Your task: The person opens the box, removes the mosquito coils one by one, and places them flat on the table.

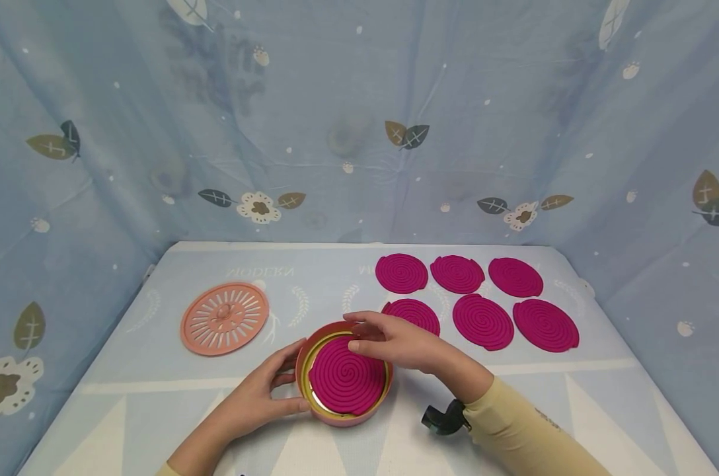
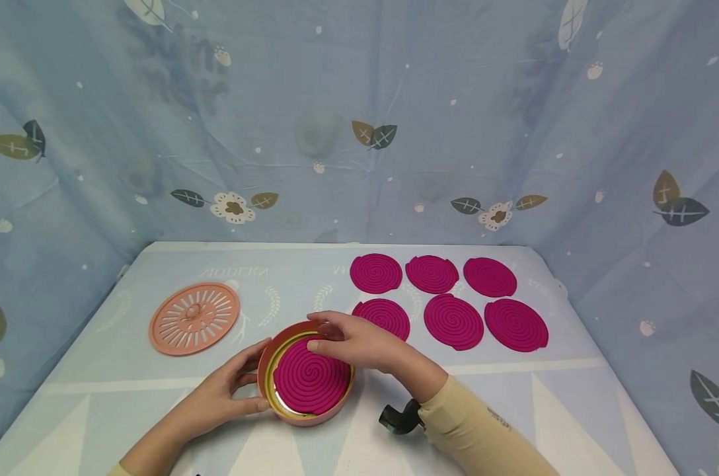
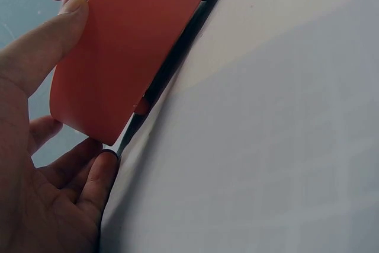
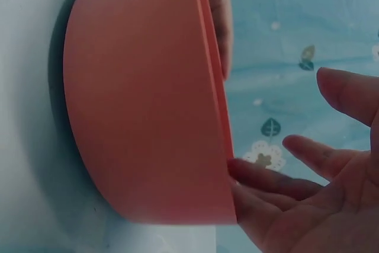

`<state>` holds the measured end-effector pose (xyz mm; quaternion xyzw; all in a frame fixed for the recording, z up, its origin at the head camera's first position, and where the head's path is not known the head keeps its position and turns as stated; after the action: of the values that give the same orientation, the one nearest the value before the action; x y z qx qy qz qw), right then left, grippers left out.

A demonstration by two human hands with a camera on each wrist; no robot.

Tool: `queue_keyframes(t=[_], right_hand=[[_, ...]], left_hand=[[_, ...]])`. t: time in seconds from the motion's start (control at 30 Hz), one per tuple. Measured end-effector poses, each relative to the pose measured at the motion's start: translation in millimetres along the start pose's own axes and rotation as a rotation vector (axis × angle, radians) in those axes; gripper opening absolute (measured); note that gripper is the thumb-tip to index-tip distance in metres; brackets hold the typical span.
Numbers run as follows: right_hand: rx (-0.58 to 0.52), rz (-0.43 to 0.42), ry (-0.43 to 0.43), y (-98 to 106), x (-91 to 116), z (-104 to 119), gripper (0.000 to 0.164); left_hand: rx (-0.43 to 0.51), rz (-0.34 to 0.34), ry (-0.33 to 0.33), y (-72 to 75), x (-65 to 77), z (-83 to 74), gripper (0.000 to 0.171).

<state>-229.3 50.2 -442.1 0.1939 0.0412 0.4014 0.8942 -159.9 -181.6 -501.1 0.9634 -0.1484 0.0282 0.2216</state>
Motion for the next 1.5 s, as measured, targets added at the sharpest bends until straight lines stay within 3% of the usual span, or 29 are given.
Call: queue_keyframes(t=[0.43, 0.93, 1.23, 1.5], right_hand=[[0.051, 0.024, 0.019, -16.3, -8.4, 3.4, 0.059], [0.085, 0.037, 0.034, -17.8, -10.2, 0.4, 0.054], [0.16, 0.038, 0.033, -19.2, -9.3, 0.6, 0.055], [0.04, -0.025, 0.034, -10.0, -10.2, 2.4, 0.049]], left_hand=[[0.001, 0.011, -0.018, -0.1, 0.1, 0.0, 0.094], [0.007, -0.003, -0.077, 1.3, 0.7, -4.7, 0.095], [0.016, 0.002, -0.066, 1.2, 0.9, -4.4, 0.094], [0.014, -0.001, -0.065, 1.7, 0.4, -5.4, 0.095]])
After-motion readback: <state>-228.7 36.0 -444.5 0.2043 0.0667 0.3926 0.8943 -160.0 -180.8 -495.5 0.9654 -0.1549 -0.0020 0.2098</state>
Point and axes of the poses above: each hand's wrist, its own x-axis away from the middle knuckle, its own y-axis out of the back of the hand, z = x × y, the point moved 6 cm from there along -x, towards the middle knuckle, and after that the axes turned 4 degrees about y, right-handed, at the moved point
